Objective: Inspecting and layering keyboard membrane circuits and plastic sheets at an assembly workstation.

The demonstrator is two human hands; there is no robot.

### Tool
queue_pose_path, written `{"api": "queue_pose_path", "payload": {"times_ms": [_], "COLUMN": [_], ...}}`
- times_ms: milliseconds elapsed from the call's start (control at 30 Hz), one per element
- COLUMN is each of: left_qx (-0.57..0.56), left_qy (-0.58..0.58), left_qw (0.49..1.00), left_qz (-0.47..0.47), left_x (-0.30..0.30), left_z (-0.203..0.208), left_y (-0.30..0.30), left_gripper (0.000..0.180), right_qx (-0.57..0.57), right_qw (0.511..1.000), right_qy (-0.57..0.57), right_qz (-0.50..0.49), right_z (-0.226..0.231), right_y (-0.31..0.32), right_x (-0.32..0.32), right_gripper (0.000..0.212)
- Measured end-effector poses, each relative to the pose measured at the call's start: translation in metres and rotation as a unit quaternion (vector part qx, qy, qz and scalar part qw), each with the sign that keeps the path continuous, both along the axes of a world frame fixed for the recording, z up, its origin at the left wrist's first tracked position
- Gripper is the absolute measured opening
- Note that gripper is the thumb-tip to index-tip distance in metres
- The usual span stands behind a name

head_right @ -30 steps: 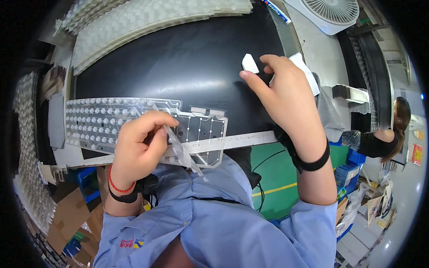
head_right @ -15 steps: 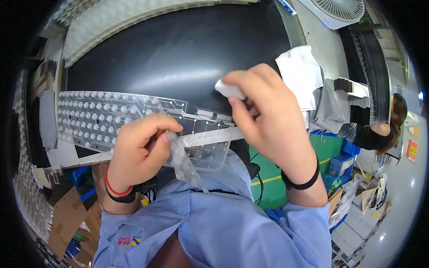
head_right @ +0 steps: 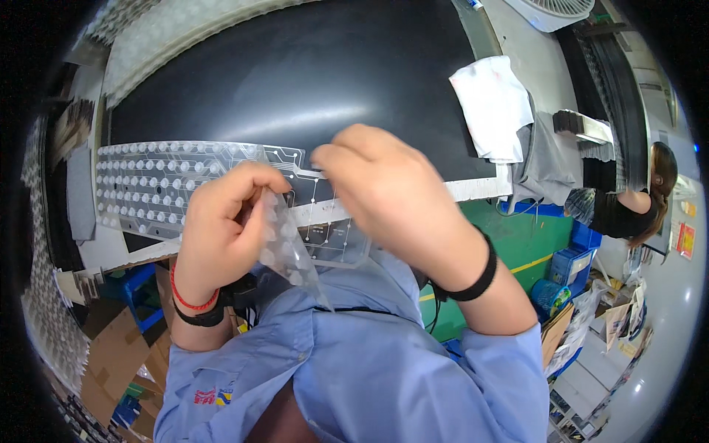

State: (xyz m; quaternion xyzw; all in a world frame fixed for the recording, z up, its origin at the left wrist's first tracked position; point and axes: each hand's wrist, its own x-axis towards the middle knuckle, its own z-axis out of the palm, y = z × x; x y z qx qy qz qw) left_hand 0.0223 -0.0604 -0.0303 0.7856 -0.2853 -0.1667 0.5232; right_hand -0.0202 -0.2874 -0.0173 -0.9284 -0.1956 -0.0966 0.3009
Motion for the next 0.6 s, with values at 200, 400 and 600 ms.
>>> {"api": "queue_pose_path", "payload": {"times_ms": [200,400,600], "left_qx": [0.027,-0.011,0.001], "left_qy": [0.027,0.022,0.019], "left_qw": [0.999,1.000,1.000], "left_qz": [-0.010,0.014,0.007], "left_x": [0.000,-0.001,0.000], "left_z": [0.005,-0.001,-0.005], "left_y": [0.000,0.000,-0.005], "left_gripper": [0.016,0.014,0.014], "right_qx": [0.022,0.037,0.056], "right_qw": [0.997,0.999,0.998], "right_qy": [0.050,0.016,-0.025], "right_qz": [-0.055,-0.013,0.003], "right_z": [0.006,-0.006,0.000], "right_y": [-0.029,-0.012,-0.010], "right_x": [-0.015,-0.010,-0.004], "right_gripper": [0.023,0.022,0.020]}}
